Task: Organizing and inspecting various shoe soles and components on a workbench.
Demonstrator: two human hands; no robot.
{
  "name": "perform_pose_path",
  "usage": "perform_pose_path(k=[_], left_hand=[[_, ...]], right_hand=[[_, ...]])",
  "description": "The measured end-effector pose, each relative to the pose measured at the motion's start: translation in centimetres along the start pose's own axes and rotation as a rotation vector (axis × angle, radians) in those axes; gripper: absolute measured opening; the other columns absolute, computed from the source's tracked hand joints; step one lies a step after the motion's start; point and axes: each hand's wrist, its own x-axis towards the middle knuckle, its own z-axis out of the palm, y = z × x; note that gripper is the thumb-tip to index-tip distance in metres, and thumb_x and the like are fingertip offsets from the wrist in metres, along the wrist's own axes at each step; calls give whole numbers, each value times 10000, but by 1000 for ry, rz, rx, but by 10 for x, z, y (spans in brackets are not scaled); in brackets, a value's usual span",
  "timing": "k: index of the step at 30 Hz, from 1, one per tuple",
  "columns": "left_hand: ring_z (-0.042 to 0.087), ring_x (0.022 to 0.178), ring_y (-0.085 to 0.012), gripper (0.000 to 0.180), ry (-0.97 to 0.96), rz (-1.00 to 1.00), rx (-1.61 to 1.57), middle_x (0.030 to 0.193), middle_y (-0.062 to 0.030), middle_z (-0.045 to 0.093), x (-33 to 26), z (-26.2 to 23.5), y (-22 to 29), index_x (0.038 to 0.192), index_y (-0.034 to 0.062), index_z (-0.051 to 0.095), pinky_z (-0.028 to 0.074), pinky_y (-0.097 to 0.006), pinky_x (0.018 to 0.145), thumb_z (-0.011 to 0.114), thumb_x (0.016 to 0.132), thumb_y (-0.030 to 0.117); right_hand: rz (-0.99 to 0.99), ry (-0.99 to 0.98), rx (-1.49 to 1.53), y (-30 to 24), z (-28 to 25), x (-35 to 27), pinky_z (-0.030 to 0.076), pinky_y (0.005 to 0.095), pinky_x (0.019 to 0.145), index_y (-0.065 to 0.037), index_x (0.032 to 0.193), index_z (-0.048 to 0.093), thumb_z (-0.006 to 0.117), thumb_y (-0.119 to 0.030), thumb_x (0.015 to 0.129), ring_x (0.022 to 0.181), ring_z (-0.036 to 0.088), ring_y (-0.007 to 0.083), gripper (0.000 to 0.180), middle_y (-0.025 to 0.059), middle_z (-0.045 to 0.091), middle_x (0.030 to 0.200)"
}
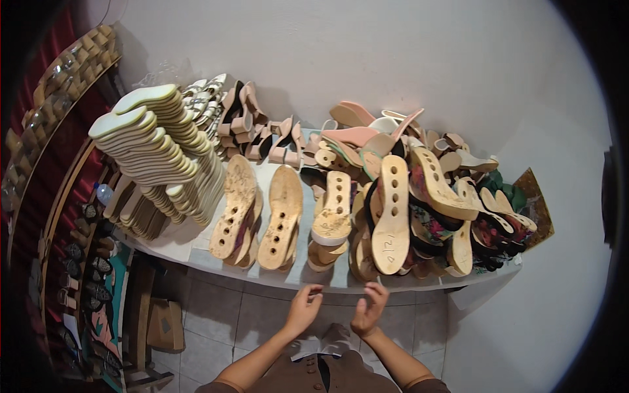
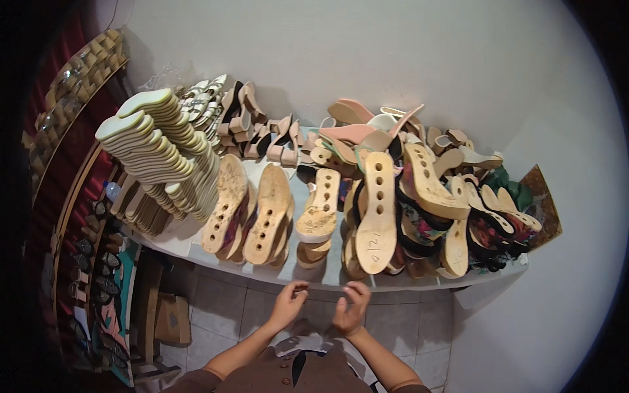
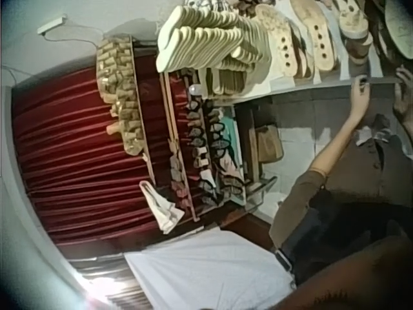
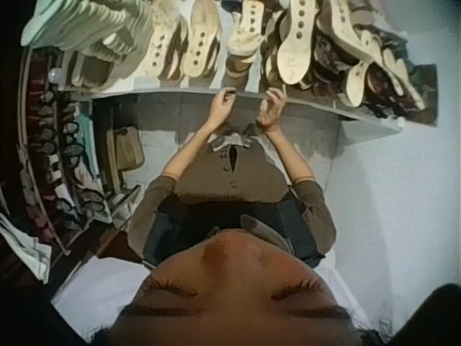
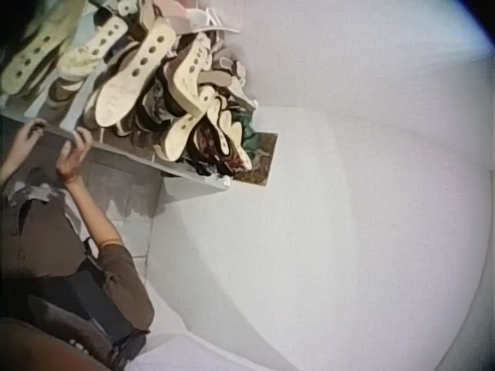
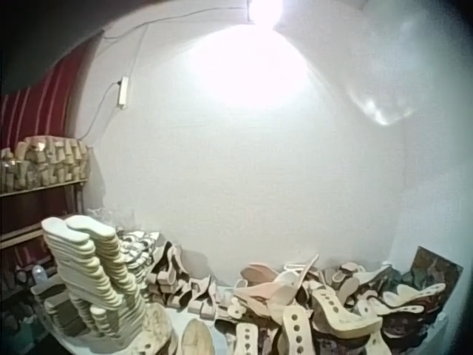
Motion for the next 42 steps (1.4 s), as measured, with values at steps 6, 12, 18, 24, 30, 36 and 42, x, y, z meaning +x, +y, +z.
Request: perform_pose_path(k=[6,12,18,24,30,36,42], left_hand=[[559,699,-108,80,599,-178,-26,809,-47,595,-26,-84,-60,882,42,546,448,-240,611,472,860,62],[520,800,-105,196,867,-129,-249,951,-39,568,-13,-159,-73,1023,37,507,431,-235,657,389,936,167],[435,1150,-190,393,692,-85,-334,1228,-98,470,33,-189,-78,1252,23,417,338,-303,960,341,961,276],[329,1250,-207,563,419,-123,-536,1365,-137,327,77,-208,-130,1348,-38,252,262,-299,1024,353,951,348],[323,1260,-189,547,178,-145,-703,1406,-118,278,119,-224,-137,1367,-12,232,266,-283,1026,361,952,320],[234,1308,-220,538,44,-138,-585,1414,-126,269,133,-227,-142,1361,-21,252,163,-296,1067,294,955,330],[223,1312,-221,569,67,-145,-469,1409,-141,271,138,-233,-129,1348,-43,262,141,-295,1075,252,957,371]], right_hand=[[339,-536,490,-17,82,-22,367,352,925,43,1157,460,417,-99,880,1015,501,318,315,197,495,1100],[445,-887,570,-23,149,-49,245,330,1029,52,1308,310,344,-203,943,1243,346,300,446,214,373,1308],[618,-826,600,-12,213,-69,88,329,1080,63,1357,162,344,-183,933,1350,99,304,523,219,142,1434],[571,-685,284,-8,256,-79,111,379,1080,52,1376,84,382,-98,868,1331,104,381,607,277,126,1413],[577,-394,281,-5,306,-73,170,369,1069,60,1343,207,378,-78,873,1313,194,354,520,232,199,1407],[940,-335,571,6,315,-106,316,349,994,18,1337,248,532,-128,836,1216,370,303,594,187,287,1361],[1067,-155,794,5,311,-109,390,338,915,-5,1313,284,577,-131,810,1109,482,267,596,175,435,1248]])
